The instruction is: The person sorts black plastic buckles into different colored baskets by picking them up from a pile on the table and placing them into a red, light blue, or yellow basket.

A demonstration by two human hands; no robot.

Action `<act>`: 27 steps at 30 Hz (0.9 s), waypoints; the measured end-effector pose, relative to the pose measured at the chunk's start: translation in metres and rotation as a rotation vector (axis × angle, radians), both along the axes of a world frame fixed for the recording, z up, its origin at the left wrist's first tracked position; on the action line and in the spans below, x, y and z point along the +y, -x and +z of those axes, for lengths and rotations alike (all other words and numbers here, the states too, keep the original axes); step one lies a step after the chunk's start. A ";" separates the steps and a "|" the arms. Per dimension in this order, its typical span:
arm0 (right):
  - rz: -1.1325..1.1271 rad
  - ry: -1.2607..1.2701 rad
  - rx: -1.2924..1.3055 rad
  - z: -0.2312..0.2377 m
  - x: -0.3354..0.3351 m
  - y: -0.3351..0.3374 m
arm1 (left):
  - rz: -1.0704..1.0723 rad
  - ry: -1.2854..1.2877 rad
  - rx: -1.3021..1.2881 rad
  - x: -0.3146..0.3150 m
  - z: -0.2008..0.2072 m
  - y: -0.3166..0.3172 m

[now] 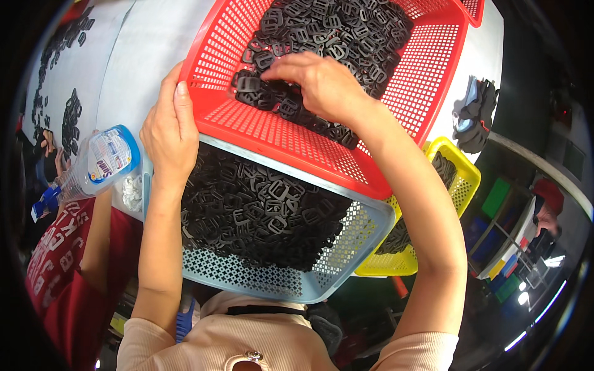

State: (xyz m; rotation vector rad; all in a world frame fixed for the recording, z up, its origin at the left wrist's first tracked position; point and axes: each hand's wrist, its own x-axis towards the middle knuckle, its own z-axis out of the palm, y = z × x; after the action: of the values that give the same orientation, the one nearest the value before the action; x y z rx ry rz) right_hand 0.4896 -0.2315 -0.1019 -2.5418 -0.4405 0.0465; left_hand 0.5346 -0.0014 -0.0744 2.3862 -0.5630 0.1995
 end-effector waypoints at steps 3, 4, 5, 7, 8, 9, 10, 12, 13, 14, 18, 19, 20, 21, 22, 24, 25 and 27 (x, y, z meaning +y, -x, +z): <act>-0.150 0.085 0.136 0.015 -0.015 -0.005 | 0.001 -0.005 -0.004 0.003 0.001 0.000; -0.177 0.165 0.219 0.018 -0.023 -0.003 | 0.002 -0.004 -0.004 0.003 0.001 0.000; -0.163 0.260 0.380 0.020 -0.027 0.001 | 0.003 -0.012 -0.002 0.003 0.001 0.000; -0.065 0.354 0.655 0.018 -0.023 0.008 | 0.008 -0.026 0.001 0.002 0.001 0.001; -0.027 0.334 0.701 0.019 -0.018 0.012 | 0.007 -0.029 0.004 0.002 0.001 0.001; -0.023 0.244 0.652 0.007 -0.020 0.016 | 0.006 -0.034 0.006 0.001 0.001 0.002; -0.055 0.136 0.546 0.005 -0.020 0.016 | 0.004 -0.041 0.005 0.001 0.002 0.002; -0.118 0.048 0.351 0.006 -0.023 0.012 | 0.003 -0.036 -0.016 -0.001 0.003 0.002; -0.146 0.074 0.269 0.009 -0.026 0.004 | 0.005 -0.028 -0.019 0.001 0.001 0.002; -0.153 0.160 0.258 0.011 -0.029 -0.001 | 0.009 -0.026 -0.019 0.003 -0.001 0.001; -0.085 0.261 0.514 0.012 -0.019 -0.007 | 0.022 -0.038 -0.021 0.003 -0.003 0.001; -0.059 0.265 0.572 0.011 -0.015 -0.006 | 0.025 -0.044 -0.020 0.003 -0.002 0.001; -0.026 0.188 0.411 0.002 -0.016 -0.001 | 0.025 -0.041 -0.021 0.002 -0.002 0.002; -0.059 0.141 0.320 0.001 -0.019 -0.002 | 0.025 -0.037 -0.022 0.001 -0.001 0.002; -0.094 0.095 0.231 0.000 -0.022 -0.003 | 0.022 -0.033 -0.020 0.000 -0.001 0.003; -0.116 0.084 0.222 0.002 -0.039 -0.007 | 0.026 -0.039 -0.003 -0.002 -0.001 0.004; -0.201 0.130 0.390 0.011 -0.041 -0.008 | 0.033 -0.043 0.001 0.000 0.000 0.003; -0.086 0.363 0.864 0.039 -0.035 -0.013 | 0.043 -0.056 0.004 0.004 -0.001 0.002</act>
State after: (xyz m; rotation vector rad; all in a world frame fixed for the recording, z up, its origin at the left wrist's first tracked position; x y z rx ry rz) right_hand 0.5025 -0.2663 -0.0631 -2.5617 0.0331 1.2252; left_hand 0.5325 0.0023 -0.0752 2.4536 -0.5227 0.2005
